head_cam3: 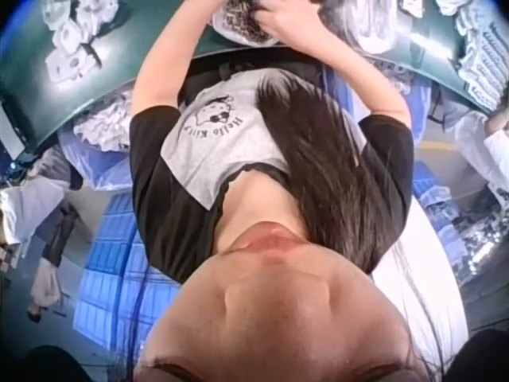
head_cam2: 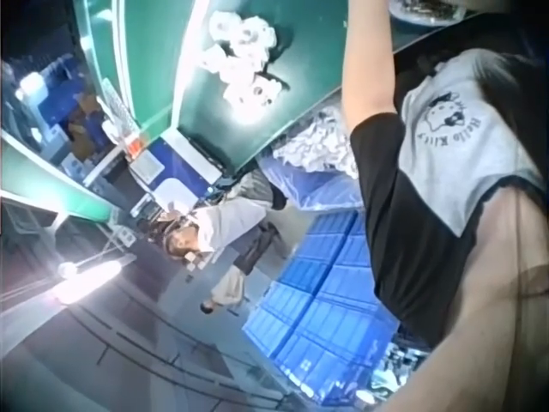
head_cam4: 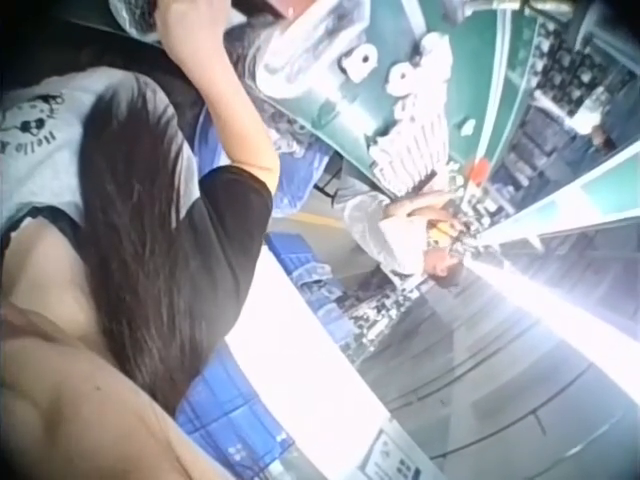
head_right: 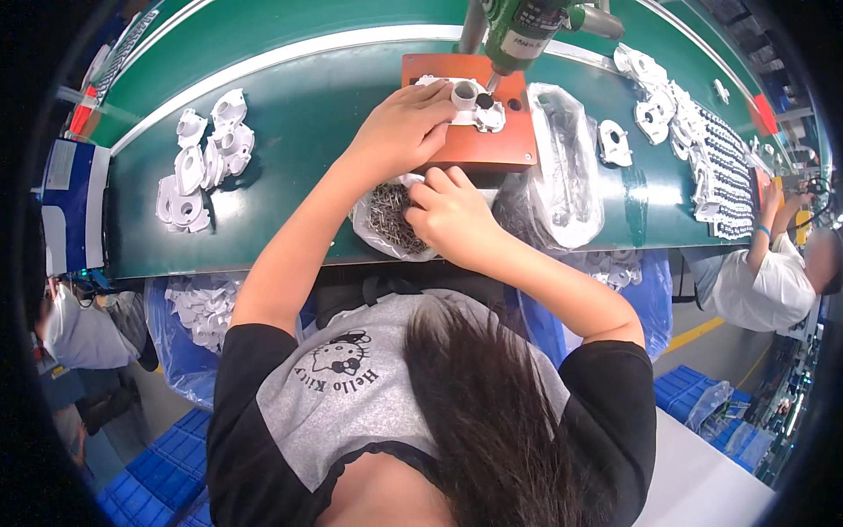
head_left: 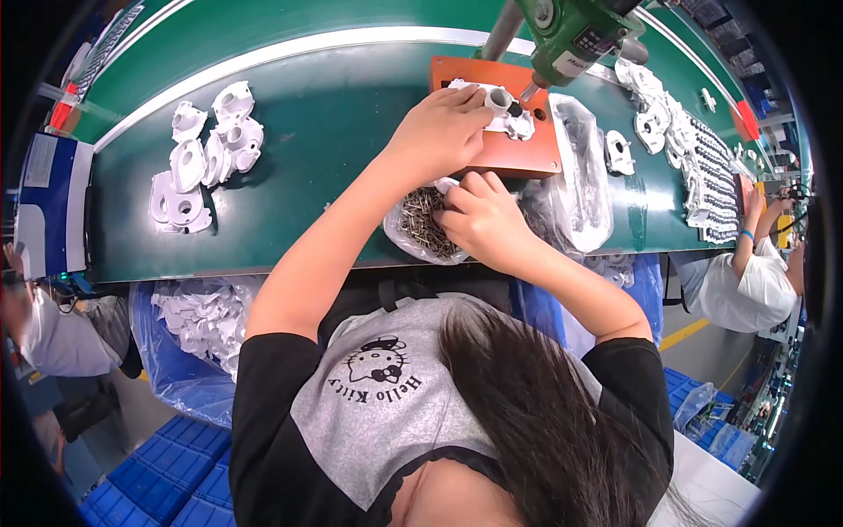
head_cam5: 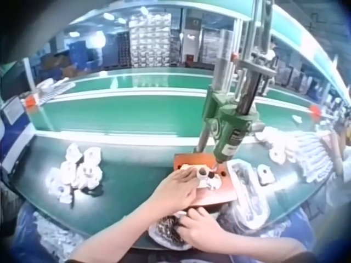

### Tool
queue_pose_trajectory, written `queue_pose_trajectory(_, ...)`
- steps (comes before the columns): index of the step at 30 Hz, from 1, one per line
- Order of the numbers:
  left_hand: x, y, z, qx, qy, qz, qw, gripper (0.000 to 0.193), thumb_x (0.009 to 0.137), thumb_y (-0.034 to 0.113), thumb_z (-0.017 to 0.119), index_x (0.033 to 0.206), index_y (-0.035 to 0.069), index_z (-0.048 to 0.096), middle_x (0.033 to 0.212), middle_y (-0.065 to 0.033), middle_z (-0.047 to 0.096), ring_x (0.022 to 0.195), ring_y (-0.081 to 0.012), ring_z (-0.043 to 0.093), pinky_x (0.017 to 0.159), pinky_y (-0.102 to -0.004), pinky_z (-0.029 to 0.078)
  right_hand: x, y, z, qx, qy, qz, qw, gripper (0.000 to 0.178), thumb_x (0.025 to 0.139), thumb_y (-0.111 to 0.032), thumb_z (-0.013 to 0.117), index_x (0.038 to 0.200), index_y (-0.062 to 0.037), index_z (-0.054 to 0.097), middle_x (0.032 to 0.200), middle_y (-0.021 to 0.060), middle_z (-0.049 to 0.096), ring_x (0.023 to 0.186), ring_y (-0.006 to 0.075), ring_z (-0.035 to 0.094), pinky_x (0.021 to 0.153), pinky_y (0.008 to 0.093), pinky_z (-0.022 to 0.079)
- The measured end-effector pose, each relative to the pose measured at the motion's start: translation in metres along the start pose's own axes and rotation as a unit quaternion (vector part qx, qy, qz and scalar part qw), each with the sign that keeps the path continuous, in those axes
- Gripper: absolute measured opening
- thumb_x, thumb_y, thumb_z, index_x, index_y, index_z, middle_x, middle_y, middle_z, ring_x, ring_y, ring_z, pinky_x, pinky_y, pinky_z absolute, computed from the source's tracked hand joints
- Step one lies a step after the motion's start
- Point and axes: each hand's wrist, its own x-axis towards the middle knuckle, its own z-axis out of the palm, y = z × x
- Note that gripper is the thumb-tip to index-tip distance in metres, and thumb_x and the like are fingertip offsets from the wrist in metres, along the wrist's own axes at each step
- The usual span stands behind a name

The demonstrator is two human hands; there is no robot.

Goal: Assemble small plastic components using a manual press machine on a production line.

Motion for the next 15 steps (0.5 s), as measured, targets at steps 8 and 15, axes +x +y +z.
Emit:
queue_pose_trajectory(8,-0.002,0.001,0.001,0.012,0.005,-0.010,1.000,0.018,0.078,0.012,0.053,0.093,0.003,0.058,0.113,-0.0123,0.058,0.113,-0.0268,0.052,0.096,-0.0395,0.040,0.001,-0.001,0.002,-0.021,0.013,-0.026,0.999,0.012,0.060,-0.012,0.065,0.071,-0.0081,0.060,0.073,0.0030,0.048,0.075,0.0205,0.046,0.069,0.0332,0.038)
queue_pose_trajectory(15,0.000,0.004,-0.001,-0.006,-0.002,-0.026,1.000,0.019,0.079,0.012,0.052,0.095,0.003,0.058,0.113,-0.0131,0.058,0.113,-0.0276,0.051,0.098,-0.0402,0.039,0.002,0.015,-0.014,0.252,0.124,0.103,0.954,0.011,0.069,-0.002,0.068,0.078,-0.0025,0.063,0.075,0.0047,0.057,0.068,0.0187,0.054,0.061,0.0281,0.044)
